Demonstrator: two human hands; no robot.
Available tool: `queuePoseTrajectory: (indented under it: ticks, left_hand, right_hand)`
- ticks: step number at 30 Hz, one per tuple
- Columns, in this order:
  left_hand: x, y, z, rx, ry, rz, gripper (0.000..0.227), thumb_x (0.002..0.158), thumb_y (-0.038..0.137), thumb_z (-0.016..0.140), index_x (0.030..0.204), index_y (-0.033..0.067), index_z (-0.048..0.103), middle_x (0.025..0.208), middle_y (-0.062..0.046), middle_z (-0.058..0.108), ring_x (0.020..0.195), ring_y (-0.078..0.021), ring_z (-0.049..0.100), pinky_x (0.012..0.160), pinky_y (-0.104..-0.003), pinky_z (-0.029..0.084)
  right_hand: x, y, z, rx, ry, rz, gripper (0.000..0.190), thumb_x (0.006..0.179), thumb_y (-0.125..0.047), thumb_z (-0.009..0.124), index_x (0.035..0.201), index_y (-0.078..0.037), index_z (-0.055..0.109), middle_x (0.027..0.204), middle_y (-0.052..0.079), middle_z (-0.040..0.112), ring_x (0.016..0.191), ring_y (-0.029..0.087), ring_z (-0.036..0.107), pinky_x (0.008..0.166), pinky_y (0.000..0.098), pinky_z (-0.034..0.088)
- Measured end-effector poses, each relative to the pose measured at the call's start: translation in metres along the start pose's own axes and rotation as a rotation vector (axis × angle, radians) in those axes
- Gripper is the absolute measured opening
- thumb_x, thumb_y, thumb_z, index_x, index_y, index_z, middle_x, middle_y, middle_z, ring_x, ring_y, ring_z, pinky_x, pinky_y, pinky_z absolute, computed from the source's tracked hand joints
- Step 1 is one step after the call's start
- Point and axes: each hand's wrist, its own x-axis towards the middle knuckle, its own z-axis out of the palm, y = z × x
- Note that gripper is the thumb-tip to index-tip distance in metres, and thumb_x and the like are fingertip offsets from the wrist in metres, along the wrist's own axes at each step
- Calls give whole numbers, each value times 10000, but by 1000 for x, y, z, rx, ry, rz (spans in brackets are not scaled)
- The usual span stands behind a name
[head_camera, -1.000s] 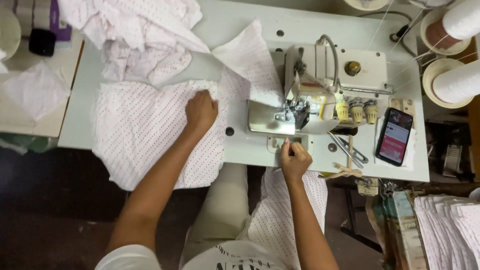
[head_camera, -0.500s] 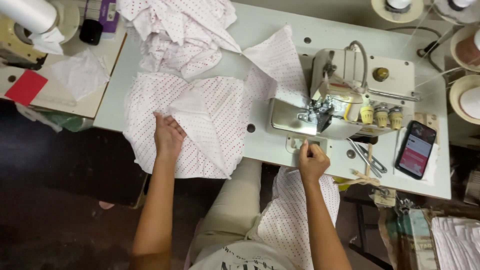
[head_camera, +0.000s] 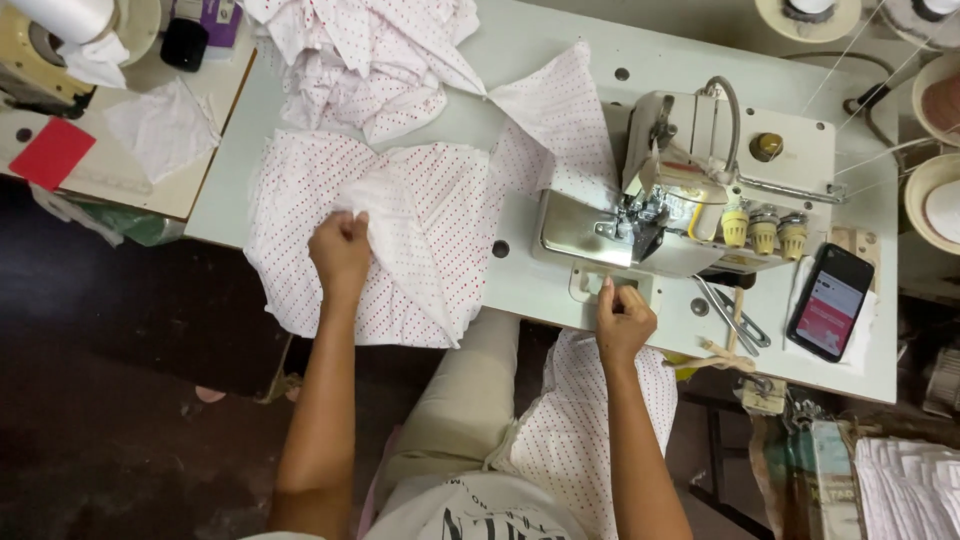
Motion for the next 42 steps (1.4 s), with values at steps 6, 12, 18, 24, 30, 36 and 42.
queuePoseTrajectory:
  ticks: [6, 12, 18, 24, 30, 36, 42]
  left_hand:
    - [-2, 76, 44, -694, -191, -10, 100, 967, 50, 709, 1050, 10, 749, 915, -194, 732, 788, -225, 708, 694, -359, 648]
    - [15, 64, 120, -415, -325, -36, 171, 833, 105, 835, 899, -10, 727, 714, -157, 697, 604, -208, 709, 544, -327, 638]
    - [6, 44, 115, -507, -288, -128, 154, 958, 173, 676, 864, 64, 731, 719, -119, 686, 641, -200, 714, 596, -335, 643]
    - [-13, -65, -17, -1011, 198, -441, 130, 972, 90, 657, 1074, 11, 665, 940, -81, 614, 840, -146, 662, 786, -267, 639]
    - [-9, 80, -147, -1008, 373, 128, 62, 930, 90, 749, 922, 50, 702, 884, -55, 683, 870, -177, 656, 845, -325, 564]
    - [-9, 189, -59, -509, -20, 730, 121, 994, -88, 673, 981, 29, 701, 1071, -149, 735, 1071, -252, 710, 976, -345, 554]
    - [-69, 159, 117, -315, -367, 778, 64, 946, 62, 669, 903, 52, 714, 1085, -152, 743, 1126, -344, 676, 999, -463, 513]
  right_hand:
    - [3, -6, -5, 26, -33, 41, 446, 971, -142, 731, 595, -116, 494, 517, 66, 488, 499, 277, 517, 531, 324, 404]
    - [-1, -82, -10, 187, -331, 173, 249, 923, -137, 727, 692, -103, 640, 597, 93, 617, 597, 284, 600, 597, 367, 475]
    - [35, -200, 53, 285, -626, -42, 655, 859, -112, 761, 1427, 31, 468, 1336, 299, 549, 1297, 481, 493, 1043, 594, 442]
    - [-44, -252, 90, 62, -678, -366, 297, 820, -51, 754, 1115, -65, 716, 1104, 190, 625, 1099, 378, 561, 954, 516, 428]
    - [-28, -356, 3, 1040, -768, -174, 135, 1039, -120, 612, 1118, -38, 684, 881, 61, 639, 723, 171, 551, 662, 298, 415]
    - [6, -297, -49, 1135, -613, 358, 192, 998, -171, 668, 1131, -40, 710, 964, 27, 715, 802, 78, 628, 632, 209, 513]
    - [-21, -195, -84, 799, -461, 825, 246, 927, -118, 736, 1140, 2, 763, 879, 175, 780, 814, 207, 709, 752, 384, 591]
